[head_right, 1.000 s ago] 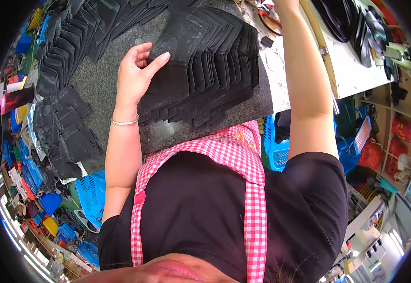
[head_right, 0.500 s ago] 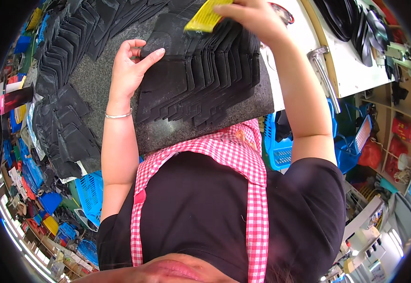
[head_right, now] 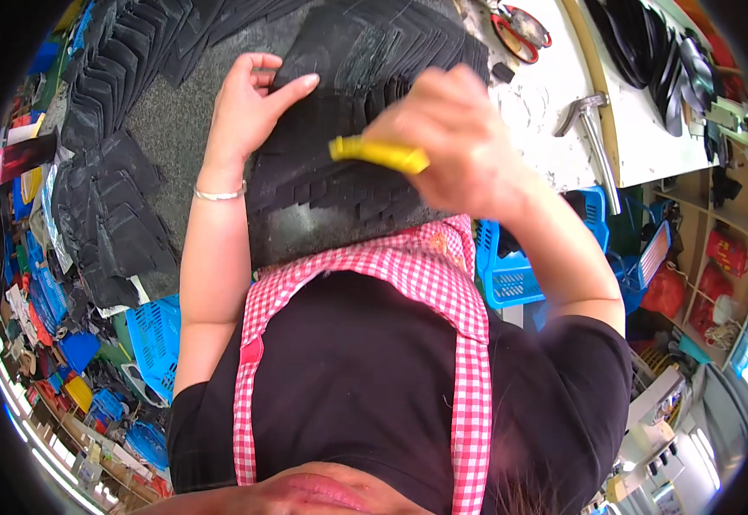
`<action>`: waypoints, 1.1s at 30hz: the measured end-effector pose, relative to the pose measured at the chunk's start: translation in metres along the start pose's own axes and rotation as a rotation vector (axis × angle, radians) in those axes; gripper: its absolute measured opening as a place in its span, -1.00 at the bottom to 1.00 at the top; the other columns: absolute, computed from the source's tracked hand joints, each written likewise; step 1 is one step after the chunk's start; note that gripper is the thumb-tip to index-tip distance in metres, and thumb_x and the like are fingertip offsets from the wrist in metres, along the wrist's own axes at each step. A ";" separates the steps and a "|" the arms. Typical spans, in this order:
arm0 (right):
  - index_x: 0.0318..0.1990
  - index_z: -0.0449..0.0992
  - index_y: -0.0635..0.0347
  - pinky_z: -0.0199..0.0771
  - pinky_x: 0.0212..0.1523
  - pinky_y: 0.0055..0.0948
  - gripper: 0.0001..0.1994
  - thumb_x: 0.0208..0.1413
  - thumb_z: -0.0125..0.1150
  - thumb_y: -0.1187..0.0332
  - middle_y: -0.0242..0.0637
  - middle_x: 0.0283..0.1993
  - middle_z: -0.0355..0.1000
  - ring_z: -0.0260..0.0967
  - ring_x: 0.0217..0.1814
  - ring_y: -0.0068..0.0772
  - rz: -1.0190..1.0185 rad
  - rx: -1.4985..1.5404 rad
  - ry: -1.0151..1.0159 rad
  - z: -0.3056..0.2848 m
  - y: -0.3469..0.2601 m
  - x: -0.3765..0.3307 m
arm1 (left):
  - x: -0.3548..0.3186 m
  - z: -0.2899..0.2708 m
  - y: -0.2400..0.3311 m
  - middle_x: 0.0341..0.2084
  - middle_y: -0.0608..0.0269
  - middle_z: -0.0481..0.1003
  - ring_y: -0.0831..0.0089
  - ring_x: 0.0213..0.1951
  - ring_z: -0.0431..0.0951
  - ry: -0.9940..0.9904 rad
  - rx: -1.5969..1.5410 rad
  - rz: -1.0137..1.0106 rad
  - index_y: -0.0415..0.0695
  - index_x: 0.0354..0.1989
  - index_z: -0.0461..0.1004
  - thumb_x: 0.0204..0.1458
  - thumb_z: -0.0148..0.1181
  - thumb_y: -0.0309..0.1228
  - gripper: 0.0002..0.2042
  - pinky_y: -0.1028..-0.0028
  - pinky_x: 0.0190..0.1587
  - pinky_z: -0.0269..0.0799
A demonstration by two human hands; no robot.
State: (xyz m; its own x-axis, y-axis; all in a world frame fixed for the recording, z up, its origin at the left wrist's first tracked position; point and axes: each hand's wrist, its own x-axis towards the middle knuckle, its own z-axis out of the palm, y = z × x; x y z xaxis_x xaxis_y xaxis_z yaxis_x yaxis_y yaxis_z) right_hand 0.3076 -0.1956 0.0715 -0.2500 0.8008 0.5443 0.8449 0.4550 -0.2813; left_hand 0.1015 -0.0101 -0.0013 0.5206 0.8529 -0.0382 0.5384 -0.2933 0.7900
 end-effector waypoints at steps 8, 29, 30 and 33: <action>-0.27 0.64 0.15 0.33 -0.20 -0.20 -0.86 0.05 0.43 0.35 -0.25 -0.39 0.53 0.43 -0.29 -0.16 0.218 -0.037 0.026 0.005 0.010 0.020 | -0.002 0.001 -0.002 -0.10 0.00 0.59 0.34 -0.07 0.60 0.012 0.019 -0.002 -0.29 0.06 0.47 -0.13 0.65 -0.05 -0.29 0.38 -0.01 0.54; -0.26 0.61 0.31 0.48 -0.24 -0.24 -0.70 0.19 0.37 0.19 -0.04 -0.39 0.58 0.53 -0.37 -0.17 0.817 -0.182 -0.040 0.003 0.062 0.033 | -0.043 -0.031 -0.018 -0.08 0.16 0.64 0.43 -0.05 0.66 -0.086 -0.849 -0.059 -0.34 0.15 0.49 0.06 0.45 -0.56 -0.54 0.40 0.08 0.56; -0.19 0.63 0.34 0.48 -0.24 -0.29 -0.68 0.19 0.38 0.19 -0.02 -0.38 0.59 0.53 -0.36 -0.25 0.774 -0.212 0.007 -0.005 0.065 0.026 | -0.058 -0.055 -0.019 -0.12 0.20 0.65 0.48 -0.10 0.65 -0.029 -0.927 -0.049 -0.31 0.10 0.52 0.05 0.46 -0.52 -0.57 0.43 0.01 0.56; 0.01 0.64 0.38 0.40 -0.20 -0.49 -0.65 0.26 0.38 0.23 -0.27 -0.30 0.61 0.41 -0.28 -0.55 0.722 0.014 0.045 -0.007 0.089 0.012 | -0.121 -0.107 -0.036 -0.20 0.26 0.66 0.53 -0.24 0.65 0.241 -1.185 -0.068 -0.23 -0.02 0.58 0.12 0.38 -0.50 -0.74 0.52 -0.18 0.56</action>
State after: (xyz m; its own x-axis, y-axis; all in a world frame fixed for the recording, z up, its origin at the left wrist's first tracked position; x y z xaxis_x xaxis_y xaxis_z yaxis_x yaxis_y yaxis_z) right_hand 0.3831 -0.1483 0.0588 0.3886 0.8865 0.2511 0.7858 -0.1765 -0.5928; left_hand -0.0518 -0.0564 0.0401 0.3099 0.9468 -0.0864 -0.4469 0.2253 0.8658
